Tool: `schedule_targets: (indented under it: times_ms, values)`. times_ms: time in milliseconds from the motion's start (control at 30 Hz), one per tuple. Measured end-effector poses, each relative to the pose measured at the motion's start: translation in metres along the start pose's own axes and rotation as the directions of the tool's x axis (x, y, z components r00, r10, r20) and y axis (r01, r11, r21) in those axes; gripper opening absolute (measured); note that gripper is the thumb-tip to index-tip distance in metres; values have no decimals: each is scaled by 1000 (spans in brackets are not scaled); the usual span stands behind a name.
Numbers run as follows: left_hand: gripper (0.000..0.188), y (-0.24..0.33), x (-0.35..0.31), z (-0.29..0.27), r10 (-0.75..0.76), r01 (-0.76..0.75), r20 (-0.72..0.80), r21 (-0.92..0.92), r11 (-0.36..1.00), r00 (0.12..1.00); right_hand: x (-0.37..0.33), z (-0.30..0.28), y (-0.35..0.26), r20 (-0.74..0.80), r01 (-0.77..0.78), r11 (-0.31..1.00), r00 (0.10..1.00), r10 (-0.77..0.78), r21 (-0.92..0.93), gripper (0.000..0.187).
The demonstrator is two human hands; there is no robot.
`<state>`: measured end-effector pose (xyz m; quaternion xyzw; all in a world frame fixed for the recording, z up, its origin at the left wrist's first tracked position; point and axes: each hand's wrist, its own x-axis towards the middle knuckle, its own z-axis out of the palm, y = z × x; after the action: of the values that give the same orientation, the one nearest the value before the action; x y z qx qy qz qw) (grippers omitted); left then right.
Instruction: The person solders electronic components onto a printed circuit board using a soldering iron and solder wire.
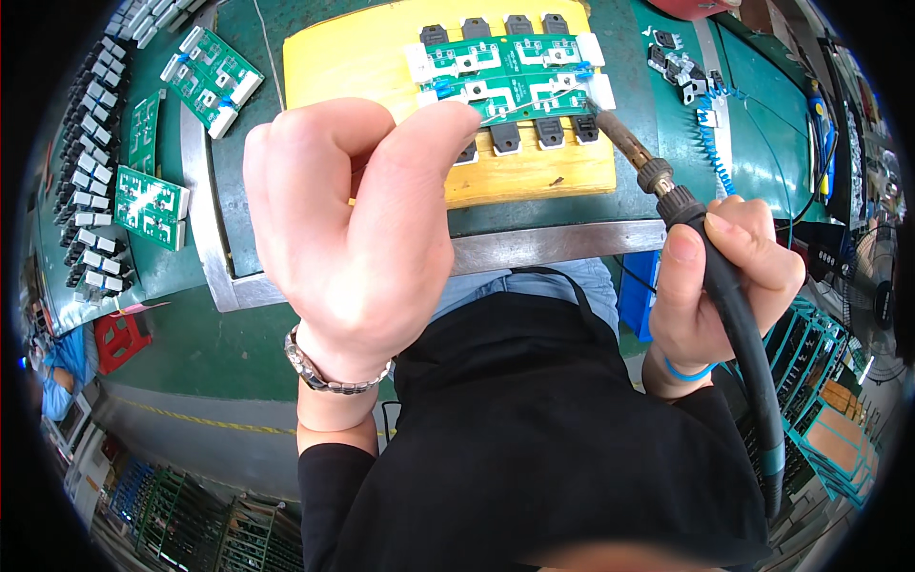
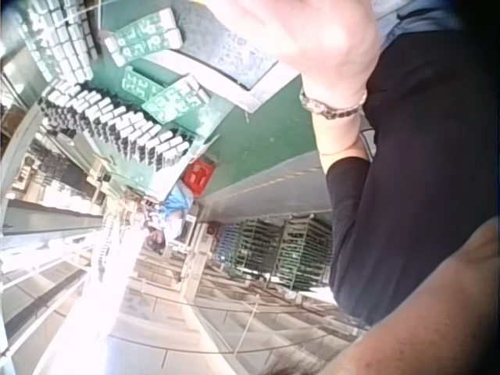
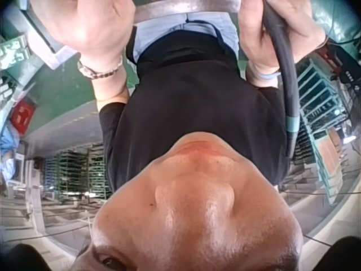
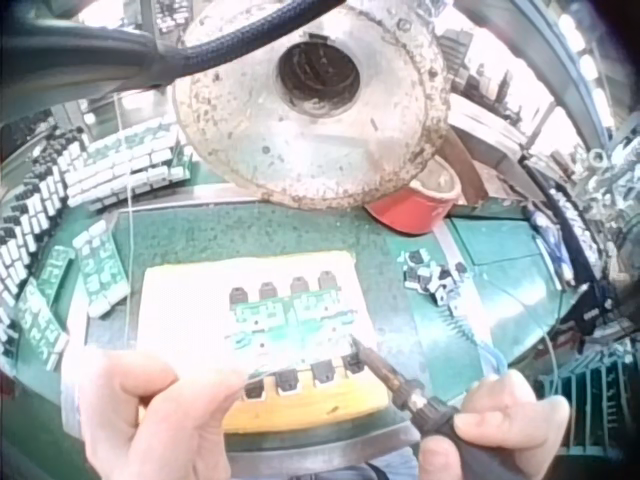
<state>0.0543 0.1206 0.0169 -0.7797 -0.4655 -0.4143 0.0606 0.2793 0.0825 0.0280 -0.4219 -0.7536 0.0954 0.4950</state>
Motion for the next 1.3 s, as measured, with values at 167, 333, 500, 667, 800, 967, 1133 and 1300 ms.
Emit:
schedule_targets:
  times_ms: [167, 333, 500, 667, 800, 967, 1133, 1300]
  values:
    - [16, 1, 3, -5, -20, 20, 20, 23, 1000, 1000, 3, -8, -2, -105, 49, 999, 993, -52, -23, 35]
    - [18, 4, 1, -16, -34, 33, 7, 124, 992, 999, 15, -28, 2, -206, 32, 958, 974, -94, -286, 30]
    - [19, 6, -3, -20, -41, 48, -48, 156, 987, 998, 32, -19, 23, -308, -57, 931, 950, -61, -360, 29]
    - [26, 4, -5, -20, -107, 107, -24, -10, 994, 994, 44, -22, 69, -243, 36, 740, 933, -267, -672, 33]
    - [16, 4, -8, -18, -148, 147, -27, -55, 988, 989, 45, -32, 74, -114, 58, 761, 979, -171, -647, 25]
    - [21, 2, -8, -12, -190, 188, -19, -77, 979, 982, 12, -23, 24, -471, -166, 982, 861, 190, 94, 30]
    - [21, 3, -10, -9, -191, 193, 35, -58, 980, 981, -19, -10, 17, -194, -255, 923, 928, 317, 287, 31]
    - [21, 4, -8, -8, -174, 175, 51, -18, 984, 983, -32, -5, 24, -245, -253, 955, 927, 285, 155, 29]
